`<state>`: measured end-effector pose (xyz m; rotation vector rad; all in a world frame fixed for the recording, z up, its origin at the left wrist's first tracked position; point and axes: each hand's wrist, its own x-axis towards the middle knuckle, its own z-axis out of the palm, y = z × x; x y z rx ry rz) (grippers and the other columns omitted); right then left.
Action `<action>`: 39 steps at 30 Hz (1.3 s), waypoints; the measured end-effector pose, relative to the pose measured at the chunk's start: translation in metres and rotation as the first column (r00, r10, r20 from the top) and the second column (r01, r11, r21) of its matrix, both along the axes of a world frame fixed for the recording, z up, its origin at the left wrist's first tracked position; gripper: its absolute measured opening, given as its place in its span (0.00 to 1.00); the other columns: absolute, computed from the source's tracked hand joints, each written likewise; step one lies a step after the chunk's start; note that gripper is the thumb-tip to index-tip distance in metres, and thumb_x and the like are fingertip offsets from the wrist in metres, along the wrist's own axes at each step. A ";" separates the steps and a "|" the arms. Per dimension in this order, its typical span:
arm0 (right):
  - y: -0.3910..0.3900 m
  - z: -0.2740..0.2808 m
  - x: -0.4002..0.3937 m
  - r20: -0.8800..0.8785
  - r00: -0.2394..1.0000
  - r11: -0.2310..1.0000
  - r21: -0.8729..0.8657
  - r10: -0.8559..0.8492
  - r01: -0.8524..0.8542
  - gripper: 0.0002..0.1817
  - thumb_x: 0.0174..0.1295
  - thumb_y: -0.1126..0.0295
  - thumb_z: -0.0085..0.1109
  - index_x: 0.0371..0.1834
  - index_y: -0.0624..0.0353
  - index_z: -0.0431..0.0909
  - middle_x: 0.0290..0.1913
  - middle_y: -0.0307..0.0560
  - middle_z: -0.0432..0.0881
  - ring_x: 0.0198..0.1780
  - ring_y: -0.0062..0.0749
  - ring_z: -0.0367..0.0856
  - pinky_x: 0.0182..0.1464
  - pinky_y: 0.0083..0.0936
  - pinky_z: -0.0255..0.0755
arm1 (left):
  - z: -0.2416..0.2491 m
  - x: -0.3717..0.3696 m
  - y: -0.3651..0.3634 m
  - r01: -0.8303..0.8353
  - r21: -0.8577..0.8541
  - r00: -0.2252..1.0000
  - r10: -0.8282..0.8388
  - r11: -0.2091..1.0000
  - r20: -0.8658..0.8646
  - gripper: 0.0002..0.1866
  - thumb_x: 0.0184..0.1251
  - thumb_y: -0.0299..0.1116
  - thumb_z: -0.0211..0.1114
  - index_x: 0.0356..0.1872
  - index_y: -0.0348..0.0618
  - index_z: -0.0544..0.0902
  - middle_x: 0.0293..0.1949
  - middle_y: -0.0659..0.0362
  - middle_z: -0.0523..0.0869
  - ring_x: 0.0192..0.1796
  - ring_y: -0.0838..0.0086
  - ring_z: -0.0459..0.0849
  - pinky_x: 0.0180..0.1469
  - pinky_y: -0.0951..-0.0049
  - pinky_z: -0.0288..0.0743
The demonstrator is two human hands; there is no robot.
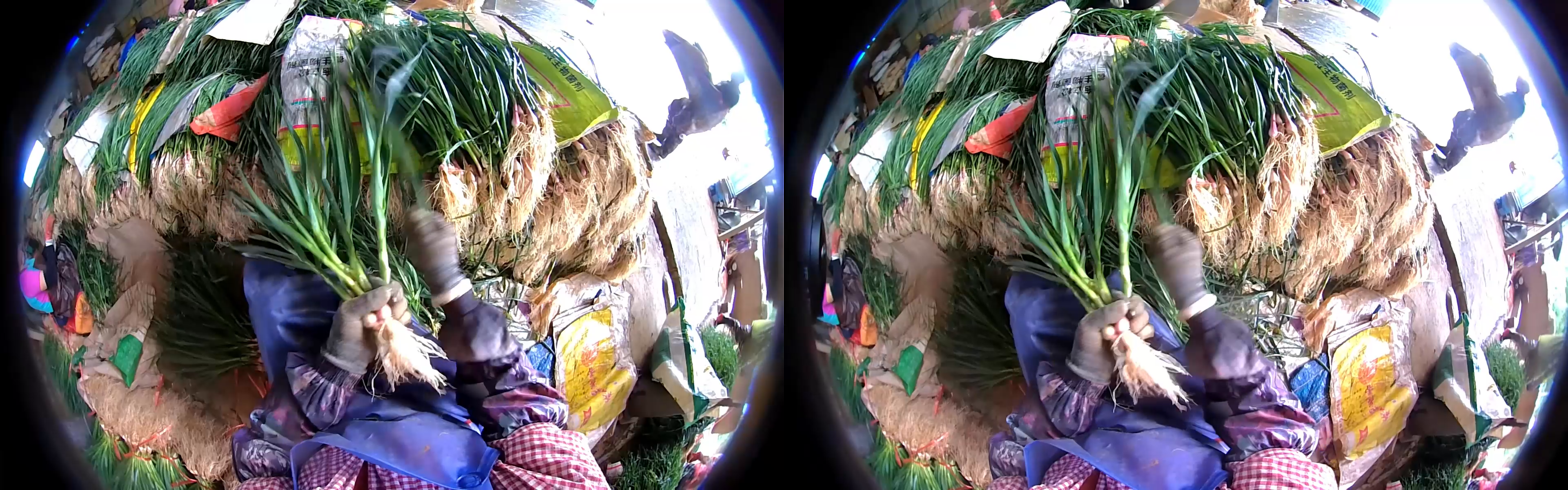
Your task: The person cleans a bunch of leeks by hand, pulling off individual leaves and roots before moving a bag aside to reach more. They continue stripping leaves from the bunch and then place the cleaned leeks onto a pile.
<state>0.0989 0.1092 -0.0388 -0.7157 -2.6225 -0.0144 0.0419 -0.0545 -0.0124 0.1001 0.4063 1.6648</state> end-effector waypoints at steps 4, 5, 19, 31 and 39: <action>0.011 0.019 0.031 -0.118 0.980 0.023 -0.992 0.159 -0.124 0.13 0.69 0.60 0.53 0.40 0.57 0.80 0.35 0.41 0.83 0.35 0.26 0.81 0.36 0.25 0.78 | 0.008 -0.009 -0.009 -0.115 0.265 0.993 0.119 0.957 -0.002 0.06 0.61 0.31 0.64 0.29 0.47 0.74 0.26 0.65 0.65 0.25 0.79 0.63 0.31 0.76 0.60; 0.014 0.031 0.042 0.068 0.908 0.364 -0.927 0.413 -0.096 0.15 0.68 0.56 0.53 0.43 0.56 0.80 0.37 0.43 0.84 0.37 0.31 0.83 0.37 0.29 0.79 | 0.009 -0.016 -0.008 -0.130 0.324 0.991 0.130 0.937 0.022 0.06 0.64 0.33 0.63 0.31 0.46 0.76 0.29 0.64 0.68 0.25 0.80 0.62 0.31 0.76 0.60; 0.068 0.078 0.076 -0.440 0.854 0.421 -0.855 -0.278 -0.303 0.09 0.62 0.69 0.62 0.39 0.64 0.79 0.32 0.42 0.82 0.31 0.23 0.78 0.37 0.15 0.74 | -0.010 -0.031 0.015 -0.088 0.130 0.996 0.086 0.988 0.021 0.17 0.62 0.31 0.64 0.52 0.45 0.74 0.26 0.65 0.69 0.30 0.77 0.67 0.40 0.71 0.64; -0.006 0.049 0.043 -0.634 0.772 0.654 -0.605 -0.050 -0.455 0.31 0.51 0.72 0.73 0.59 0.62 0.70 0.50 0.53 0.80 0.51 0.35 0.78 0.54 0.29 0.76 | -0.004 -0.016 0.023 -0.154 -0.285 0.977 0.102 0.946 -0.187 0.10 0.58 0.27 0.66 0.40 0.37 0.79 0.26 0.58 0.82 0.29 0.74 0.78 0.38 0.72 0.77; 0.002 0.039 0.030 0.143 0.990 0.980 -0.197 0.000 0.029 0.14 0.65 0.55 0.56 0.30 0.54 0.77 0.23 0.45 0.80 0.23 0.34 0.81 0.25 0.31 0.74 | -0.009 -0.029 0.000 -0.104 -0.127 0.994 0.099 0.987 -0.042 0.10 0.56 0.26 0.64 0.40 0.42 0.76 0.31 0.59 0.77 0.34 0.70 0.76 0.43 0.66 0.73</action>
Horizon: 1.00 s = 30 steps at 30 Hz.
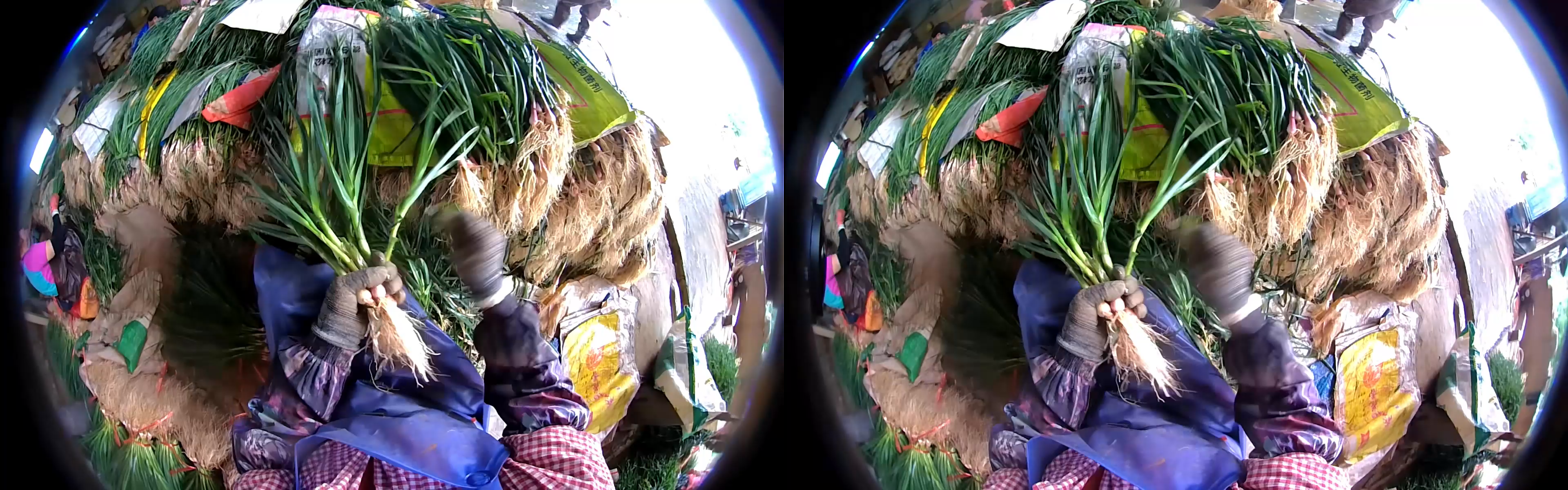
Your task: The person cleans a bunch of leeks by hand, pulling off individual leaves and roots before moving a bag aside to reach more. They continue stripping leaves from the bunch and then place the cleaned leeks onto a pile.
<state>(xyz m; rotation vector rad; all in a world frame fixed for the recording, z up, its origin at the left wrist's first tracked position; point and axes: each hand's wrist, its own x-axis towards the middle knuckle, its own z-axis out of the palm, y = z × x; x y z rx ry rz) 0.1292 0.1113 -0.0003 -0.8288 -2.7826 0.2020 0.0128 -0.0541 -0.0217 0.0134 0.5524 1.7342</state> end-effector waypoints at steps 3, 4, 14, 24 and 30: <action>0.061 -0.043 0.033 0.129 0.979 0.971 -0.160 -0.157 0.177 0.16 0.67 0.50 0.52 0.47 0.47 0.79 0.25 0.45 0.81 0.25 0.35 0.81 0.27 0.31 0.75 | 0.002 -0.001 -0.007 -0.047 0.009 0.998 0.047 0.999 0.031 0.12 0.58 0.26 0.64 0.43 0.43 0.77 0.33 0.58 0.79 0.37 0.68 0.78 0.43 0.64 0.74; 0.029 0.003 0.020 0.608 0.793 0.974 -0.158 -0.034 0.163 0.21 0.65 0.45 0.53 0.54 0.41 0.78 0.34 0.49 0.85 0.32 0.34 0.84 0.34 0.30 0.77 | 0.003 -0.001 -0.007 -0.042 0.017 0.999 0.041 0.999 0.027 0.12 0.58 0.27 0.64 0.44 0.43 0.77 0.34 0.58 0.80 0.38 0.68 0.79 0.44 0.64 0.75; 0.010 0.002 -0.004 -0.390 0.919 0.994 -0.107 -0.050 0.009 0.04 0.63 0.71 0.60 0.37 0.58 0.81 0.25 0.50 0.80 0.24 0.32 0.78 0.28 0.28 0.73 | 0.022 -0.001 -0.014 0.072 0.323 0.997 -0.065 0.944 -0.032 0.14 0.58 0.27 0.63 0.45 0.46 0.74 0.35 0.58 0.75 0.33 0.71 0.75 0.42 0.63 0.77; 0.119 -0.010 0.017 -0.174 0.939 0.826 -0.540 -0.297 0.161 0.17 0.59 0.55 0.65 0.43 0.56 0.83 0.34 0.44 0.85 0.34 0.34 0.82 0.38 0.26 0.75 | -0.006 -0.013 0.011 -0.024 0.440 0.996 -0.015 0.898 0.084 0.33 0.63 0.33 0.64 0.69 0.46 0.63 0.37 0.63 0.76 0.37 0.75 0.72 0.47 0.68 0.70; 0.075 -0.002 0.045 -0.121 0.985 0.848 -0.529 -0.122 0.040 0.10 0.60 0.62 0.65 0.41 0.54 0.82 0.25 0.38 0.80 0.22 0.21 0.74 0.24 0.20 0.68 | 0.000 -0.014 0.005 -0.011 0.454 0.998 -0.018 0.891 0.059 0.20 0.61 0.30 0.64 0.55 0.47 0.73 0.33 0.63 0.74 0.33 0.75 0.69 0.42 0.69 0.68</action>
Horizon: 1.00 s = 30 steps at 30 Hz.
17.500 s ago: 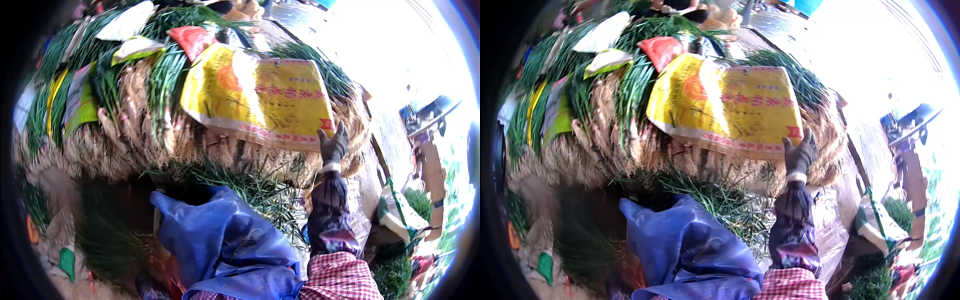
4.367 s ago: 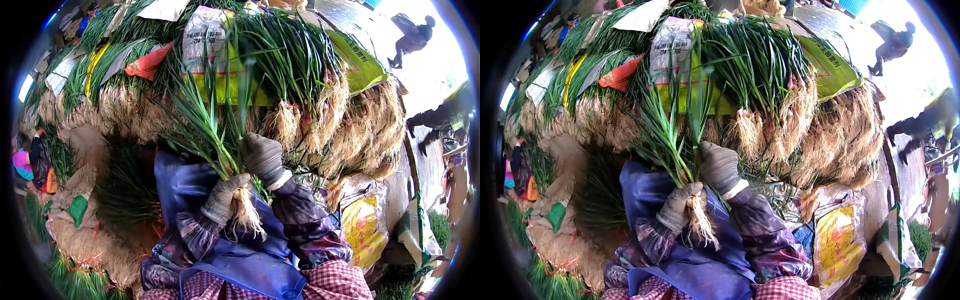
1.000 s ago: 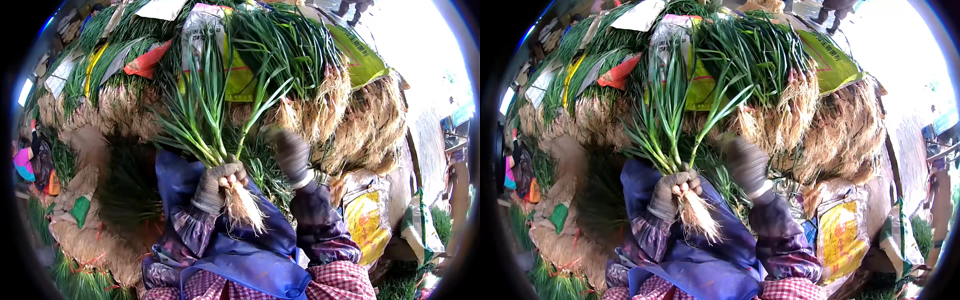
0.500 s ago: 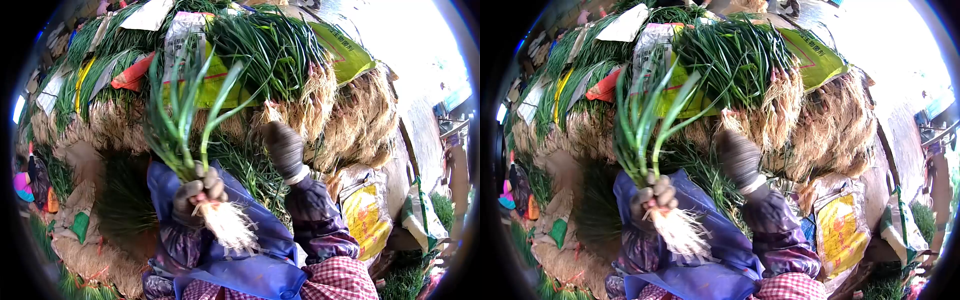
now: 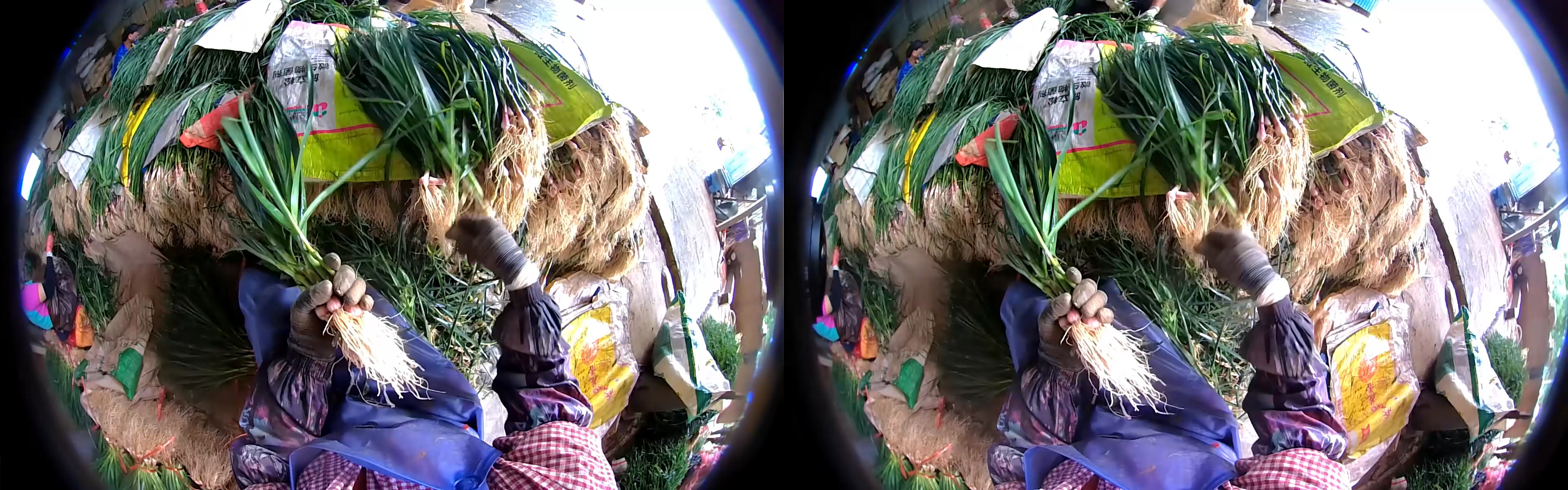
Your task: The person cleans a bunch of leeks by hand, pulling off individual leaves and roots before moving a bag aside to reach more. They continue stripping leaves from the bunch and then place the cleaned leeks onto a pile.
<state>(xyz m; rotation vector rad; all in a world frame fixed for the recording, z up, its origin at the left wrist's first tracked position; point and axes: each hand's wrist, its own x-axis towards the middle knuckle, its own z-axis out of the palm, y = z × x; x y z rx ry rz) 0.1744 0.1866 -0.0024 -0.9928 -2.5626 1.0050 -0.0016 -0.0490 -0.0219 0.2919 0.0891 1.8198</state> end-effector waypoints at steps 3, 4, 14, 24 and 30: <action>-0.009 0.006 0.003 0.207 0.937 0.830 0.542 -0.280 0.129 0.17 0.53 0.59 0.71 0.44 0.50 0.82 0.29 0.50 0.82 0.26 0.35 0.81 0.30 0.29 0.75 | 0.006 0.003 -0.004 0.019 -0.059 1.000 -0.019 0.998 -0.001 0.19 0.60 0.31 0.65 0.53 0.47 0.73 0.32 0.64 0.73 0.31 0.76 0.67 0.41 0.71 0.67; -0.019 0.018 -0.006 -0.120 0.947 0.811 0.492 -0.298 0.317 0.18 0.52 0.61 0.71 0.45 0.51 0.81 0.29 0.47 0.82 0.26 0.35 0.82 0.30 0.28 0.75 | 0.005 0.004 -0.004 0.043 -0.033 0.999 -0.042 0.999 0.007 0.19 0.60 0.32 0.65 0.53 0.47 0.73 0.31 0.64 0.73 0.31 0.76 0.67 0.40 0.72 0.67; -0.075 0.009 -0.137 -0.042 0.934 0.811 0.512 0.354 -0.284 0.10 0.58 0.61 0.59 0.35 0.55 0.77 0.36 0.48 0.80 0.39 0.48 0.79 0.42 0.44 0.71 | 0.019 0.009 -0.023 0.109 0.004 0.994 -0.109 0.994 -0.031 0.12 0.62 0.33 0.63 0.44 0.44 0.73 0.23 0.65 0.67 0.27 0.77 0.66 0.34 0.73 0.64; -0.109 0.008 -0.112 -0.263 0.877 0.913 0.191 0.402 -0.361 0.15 0.61 0.64 0.56 0.49 0.56 0.75 0.31 0.53 0.82 0.37 0.55 0.80 0.42 0.41 0.73 | 0.011 0.009 -0.031 0.161 -0.095 0.986 -0.156 0.982 0.058 0.10 0.64 0.31 0.59 0.45 0.43 0.73 0.26 0.63 0.71 0.27 0.77 0.68 0.37 0.69 0.71; -0.065 -0.006 -0.087 0.203 0.962 0.963 0.155 0.185 -0.218 0.09 0.64 0.63 0.57 0.39 0.56 0.79 0.32 0.51 0.83 0.34 0.39 0.83 0.36 0.29 0.77 | 0.015 0.001 -0.041 0.123 0.054 0.991 -0.120 0.991 -0.051 0.12 0.63 0.32 0.61 0.46 0.44 0.73 0.24 0.63 0.71 0.25 0.75 0.69 0.32 0.68 0.66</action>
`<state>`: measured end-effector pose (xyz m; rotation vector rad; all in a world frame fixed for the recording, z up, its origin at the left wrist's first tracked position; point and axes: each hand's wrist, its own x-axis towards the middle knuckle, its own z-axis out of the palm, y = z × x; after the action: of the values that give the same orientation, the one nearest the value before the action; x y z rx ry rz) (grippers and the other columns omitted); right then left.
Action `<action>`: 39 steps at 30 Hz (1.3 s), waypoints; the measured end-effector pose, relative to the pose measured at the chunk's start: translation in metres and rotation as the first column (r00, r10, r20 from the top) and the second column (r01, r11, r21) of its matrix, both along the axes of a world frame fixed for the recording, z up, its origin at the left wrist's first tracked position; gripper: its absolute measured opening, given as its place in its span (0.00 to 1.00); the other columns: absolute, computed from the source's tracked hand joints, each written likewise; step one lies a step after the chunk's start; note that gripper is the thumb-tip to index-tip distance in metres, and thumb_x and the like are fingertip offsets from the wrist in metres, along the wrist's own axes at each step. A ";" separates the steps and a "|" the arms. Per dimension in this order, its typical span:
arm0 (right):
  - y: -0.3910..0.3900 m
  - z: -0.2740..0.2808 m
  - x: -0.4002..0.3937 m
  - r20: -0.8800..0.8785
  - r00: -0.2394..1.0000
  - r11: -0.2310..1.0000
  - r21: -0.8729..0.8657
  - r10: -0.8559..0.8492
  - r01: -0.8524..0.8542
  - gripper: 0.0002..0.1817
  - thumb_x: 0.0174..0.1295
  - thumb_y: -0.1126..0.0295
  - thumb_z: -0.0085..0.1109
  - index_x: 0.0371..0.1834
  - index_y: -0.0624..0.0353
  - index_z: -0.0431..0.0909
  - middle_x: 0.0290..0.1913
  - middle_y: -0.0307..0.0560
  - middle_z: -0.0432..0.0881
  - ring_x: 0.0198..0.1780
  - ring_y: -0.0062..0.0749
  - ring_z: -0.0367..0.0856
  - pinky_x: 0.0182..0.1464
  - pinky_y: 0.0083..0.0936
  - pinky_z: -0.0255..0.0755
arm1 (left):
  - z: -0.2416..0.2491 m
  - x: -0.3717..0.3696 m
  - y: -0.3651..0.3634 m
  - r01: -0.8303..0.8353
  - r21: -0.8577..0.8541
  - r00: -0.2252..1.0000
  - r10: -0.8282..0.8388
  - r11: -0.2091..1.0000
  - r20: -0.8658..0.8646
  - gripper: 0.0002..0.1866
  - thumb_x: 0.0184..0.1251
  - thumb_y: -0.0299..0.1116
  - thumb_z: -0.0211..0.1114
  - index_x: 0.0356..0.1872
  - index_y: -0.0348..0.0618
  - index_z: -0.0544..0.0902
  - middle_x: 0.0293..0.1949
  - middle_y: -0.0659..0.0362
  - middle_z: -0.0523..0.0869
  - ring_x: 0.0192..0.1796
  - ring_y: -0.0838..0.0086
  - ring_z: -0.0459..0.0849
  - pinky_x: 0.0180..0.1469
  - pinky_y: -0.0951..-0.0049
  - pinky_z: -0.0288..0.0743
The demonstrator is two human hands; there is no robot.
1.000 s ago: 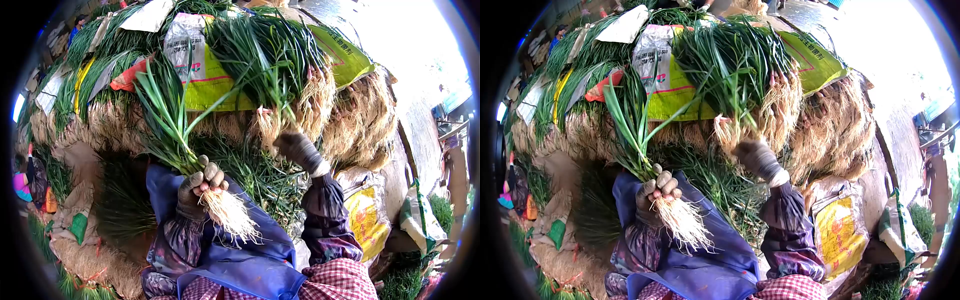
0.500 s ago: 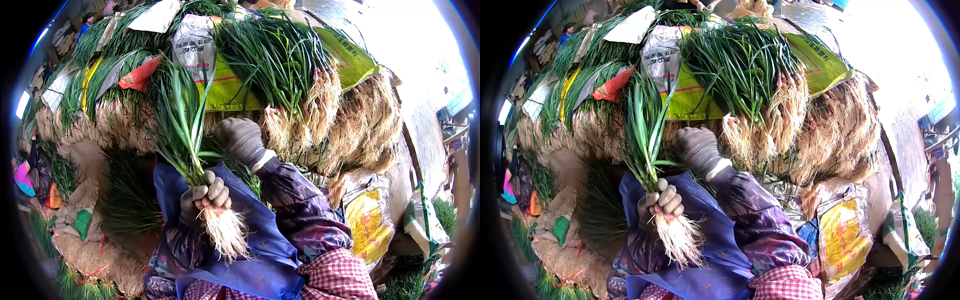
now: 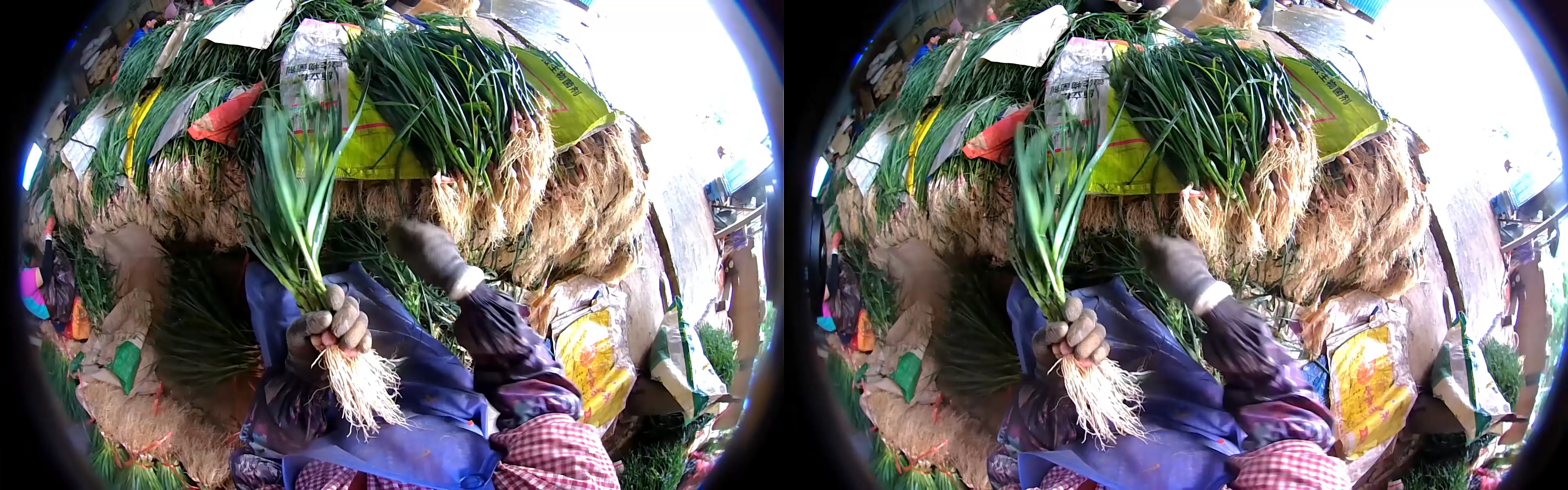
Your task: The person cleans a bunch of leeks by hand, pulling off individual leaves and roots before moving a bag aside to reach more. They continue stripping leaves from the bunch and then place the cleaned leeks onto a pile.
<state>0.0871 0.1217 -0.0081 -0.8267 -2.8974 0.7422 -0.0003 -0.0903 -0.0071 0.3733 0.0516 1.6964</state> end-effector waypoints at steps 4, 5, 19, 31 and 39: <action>0.038 -0.026 0.046 -0.549 0.769 0.942 -0.131 -0.328 0.308 0.17 0.60 0.55 0.64 0.42 0.55 0.80 0.31 0.45 0.83 0.31 0.31 0.81 0.36 0.29 0.75 | -0.009 -0.009 0.005 -0.040 -0.034 0.999 0.041 0.999 0.026 0.28 0.64 0.33 0.60 0.67 0.46 0.67 0.25 0.64 0.72 0.29 0.76 0.71 0.42 0.68 0.70; 0.043 0.022 0.049 -0.457 0.687 0.781 -0.029 -0.566 0.624 0.18 0.59 0.53 0.65 0.44 0.55 0.80 0.31 0.44 0.84 0.31 0.31 0.81 0.37 0.29 0.75 | -0.011 -0.008 0.009 -0.039 -0.032 0.998 0.040 0.999 0.039 0.29 0.65 0.33 0.59 0.68 0.45 0.65 0.27 0.64 0.74 0.30 0.74 0.72 0.44 0.67 0.70; 0.011 -0.024 0.105 0.315 0.949 0.957 0.282 -0.023 -0.070 0.11 0.61 0.53 0.57 0.35 0.45 0.83 0.23 0.38 0.82 0.26 0.32 0.82 0.28 0.31 0.77 | 0.007 -0.018 0.012 -0.135 0.046 0.987 0.139 0.990 -0.087 0.20 0.68 0.34 0.58 0.60 0.44 0.71 0.26 0.66 0.67 0.28 0.78 0.68 0.41 0.72 0.64; 0.090 0.087 0.073 -0.454 0.784 0.662 -0.746 -0.423 -0.074 0.09 0.58 0.69 0.66 0.37 0.61 0.82 0.33 0.40 0.84 0.34 0.22 0.79 0.36 0.22 0.76 | 0.015 0.014 0.025 -0.220 -0.318 0.965 0.158 0.922 -0.210 0.17 0.56 0.32 0.61 0.47 0.37 0.78 0.50 0.46 0.80 0.46 0.58 0.78 0.58 0.53 0.69; -0.019 0.042 0.028 -0.260 0.883 0.658 -0.750 -0.390 0.070 0.12 0.60 0.68 0.66 0.39 0.67 0.80 0.31 0.40 0.83 0.33 0.21 0.79 0.38 0.21 0.75 | -0.028 0.029 0.045 -0.113 -0.496 0.991 0.058 0.861 -0.125 0.15 0.61 0.31 0.62 0.47 0.34 0.78 0.23 0.58 0.79 0.34 0.62 0.81 0.46 0.63 0.76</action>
<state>0.1151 0.1024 0.0340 -0.9166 -2.0183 1.8286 0.0285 -0.0450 -0.0353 0.0655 0.5881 1.6764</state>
